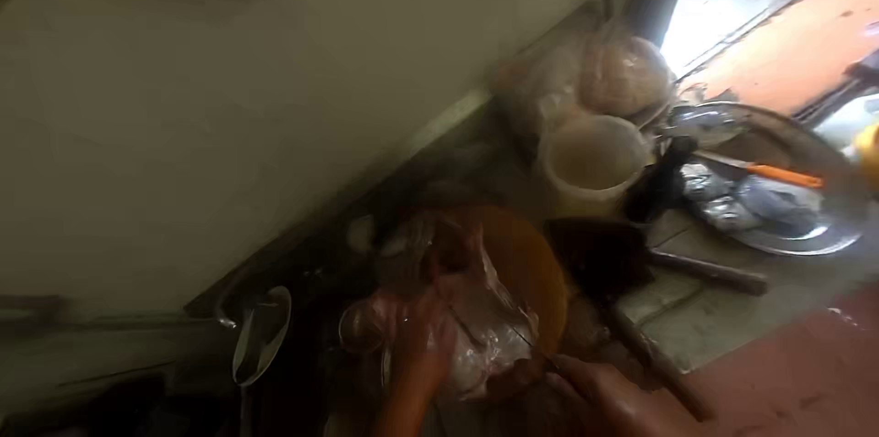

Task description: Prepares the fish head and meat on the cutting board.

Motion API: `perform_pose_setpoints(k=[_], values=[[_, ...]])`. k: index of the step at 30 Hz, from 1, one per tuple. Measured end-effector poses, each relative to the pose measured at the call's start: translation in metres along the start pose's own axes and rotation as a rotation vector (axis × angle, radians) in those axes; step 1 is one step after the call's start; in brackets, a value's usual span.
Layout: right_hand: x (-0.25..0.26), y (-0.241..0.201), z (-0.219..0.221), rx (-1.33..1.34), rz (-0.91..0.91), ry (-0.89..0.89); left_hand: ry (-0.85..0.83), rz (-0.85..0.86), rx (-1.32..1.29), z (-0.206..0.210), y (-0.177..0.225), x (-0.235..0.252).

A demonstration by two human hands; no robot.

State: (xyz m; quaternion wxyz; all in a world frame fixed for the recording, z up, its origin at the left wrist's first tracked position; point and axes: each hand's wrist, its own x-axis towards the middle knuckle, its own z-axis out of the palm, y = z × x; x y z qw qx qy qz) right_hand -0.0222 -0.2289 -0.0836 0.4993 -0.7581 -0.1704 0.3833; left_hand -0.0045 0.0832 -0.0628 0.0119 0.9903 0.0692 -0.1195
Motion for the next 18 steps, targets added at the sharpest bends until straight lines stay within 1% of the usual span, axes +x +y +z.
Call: perform_pose_setpoints(k=[2, 5, 8, 11, 15, 18], values=[[0.008, -0.008, 0.015, -0.007, 0.023, -0.042, 0.016, 0.011, -0.026, 0.007, 0.007, 0.010], [0.029, -0.024, 0.031, -0.085, 0.052, -0.109, 0.058, -0.003, -0.038, 0.007, 0.011, 0.002], [0.048, -0.038, 0.032, -0.211, 0.134, -0.196, 0.181, 0.008, -0.035, 0.017, 0.009, -0.005], [0.064, -0.047, 0.032, -0.259, 0.172, -0.184, 0.229, 0.002, -0.078, 0.019, 0.005, -0.006], [0.089, -0.056, 0.035, -0.312, 0.171, -0.147, 0.294, 0.003, -0.103, 0.027, 0.000, -0.002], [0.099, -0.059, 0.042, -0.360, 0.160, -0.081, 0.310, 0.008, -0.127, 0.031, -0.002, -0.004]])
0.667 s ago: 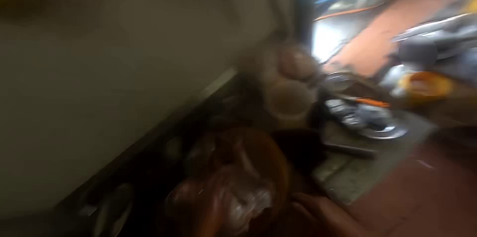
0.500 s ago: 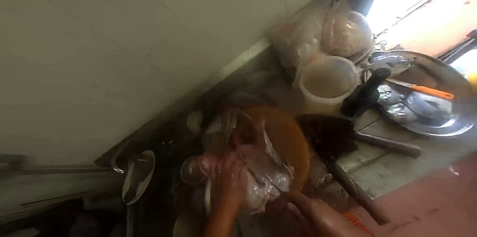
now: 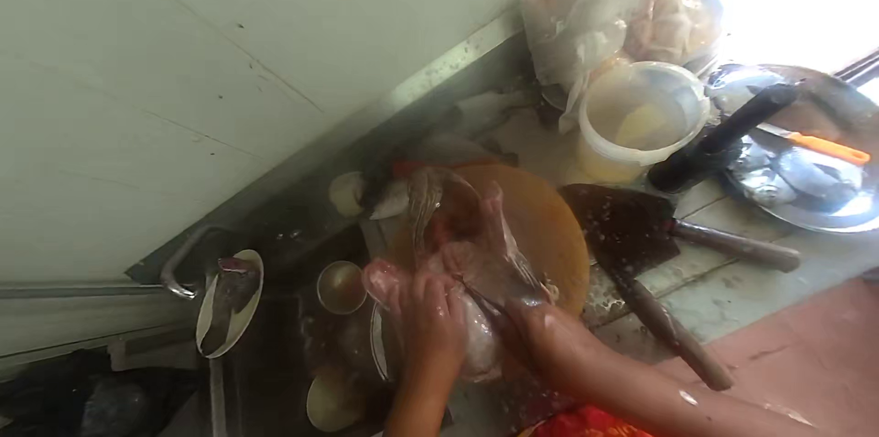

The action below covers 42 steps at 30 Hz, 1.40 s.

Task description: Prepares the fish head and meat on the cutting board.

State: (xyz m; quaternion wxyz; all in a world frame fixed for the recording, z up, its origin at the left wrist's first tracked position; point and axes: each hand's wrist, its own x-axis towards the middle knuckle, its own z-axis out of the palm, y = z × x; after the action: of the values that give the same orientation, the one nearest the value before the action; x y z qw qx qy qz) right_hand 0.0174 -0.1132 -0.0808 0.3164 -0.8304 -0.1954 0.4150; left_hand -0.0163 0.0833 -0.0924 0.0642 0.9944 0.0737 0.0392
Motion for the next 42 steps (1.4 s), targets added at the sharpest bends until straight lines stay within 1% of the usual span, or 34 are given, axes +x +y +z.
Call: perform_pose_setpoints(k=[2, 4, 5, 7, 10, 12, 15, 17, 19, 22, 24, 26, 28, 30, 33, 37, 40, 42], values=[[0.004, -0.004, -0.001, -0.011, -0.001, 0.055, 0.006, 0.003, -0.003, 0.000, -0.002, 0.001], [0.012, -0.009, -0.007, -0.009, 0.002, 0.077, 0.022, 0.024, 0.013, 0.001, -0.003, 0.002], [0.014, -0.011, -0.010, 0.004, 0.009, 0.082, 0.004, 0.049, 0.040, -0.001, -0.003, 0.002], [0.014, -0.009, -0.016, 0.038, 0.014, 0.109, -0.140, 0.111, 0.132, -0.013, -0.004, 0.010], [0.000, 0.011, -0.016, 0.110, -0.057, 0.159, -0.490, 0.178, 0.174, -0.034, -0.013, 0.039], [-0.009, 0.029, -0.005, 0.155, -0.107, 0.169, -0.672, 0.225, 0.170, -0.040, -0.014, 0.060], [-0.018, 0.047, 0.014, 0.217, -0.130, 0.180, -0.794, 0.338, 0.188, -0.040, -0.007, 0.076], [-0.022, 0.053, 0.022, 0.250, -0.124, 0.204, -0.841, 0.392, 0.164, -0.040, -0.009, 0.083], [-0.025, 0.059, 0.027, 0.276, -0.130, 0.227, -0.880, 0.426, 0.080, -0.041, -0.018, 0.086], [-0.028, 0.067, 0.032, 0.322, -0.159, 0.256, -0.936, 0.389, -0.061, -0.052, -0.030, 0.090], [-0.031, 0.071, 0.034, 0.347, -0.160, 0.252, -0.894, 0.371, -0.093, -0.051, -0.031, 0.086], [-0.032, 0.074, 0.034, 0.370, -0.141, 0.255, -0.872, 0.439, -0.039, -0.046, -0.024, 0.082], [-0.033, 0.076, 0.033, 0.383, -0.123, 0.263, -0.883, 0.523, 0.034, -0.043, -0.011, 0.078], [-0.035, 0.078, 0.031, 0.392, -0.123, 0.284, -0.913, 0.572, 0.070, -0.044, -0.002, 0.078], [-0.039, 0.082, 0.032, 0.411, -0.133, 0.276, -0.980, 0.557, 0.067, -0.044, -0.001, 0.080], [-0.044, 0.085, 0.041, 0.408, -0.176, 0.296, -1.064, 0.543, -0.001, -0.046, -0.012, 0.085], [-0.052, 0.082, 0.046, 0.332, -0.145, 0.335, -1.078, 0.530, -0.060, -0.048, -0.015, 0.087], [-0.053, 0.077, 0.049, 0.261, -0.112, 0.373, -1.048, 0.514, -0.059, -0.049, -0.013, 0.085]])
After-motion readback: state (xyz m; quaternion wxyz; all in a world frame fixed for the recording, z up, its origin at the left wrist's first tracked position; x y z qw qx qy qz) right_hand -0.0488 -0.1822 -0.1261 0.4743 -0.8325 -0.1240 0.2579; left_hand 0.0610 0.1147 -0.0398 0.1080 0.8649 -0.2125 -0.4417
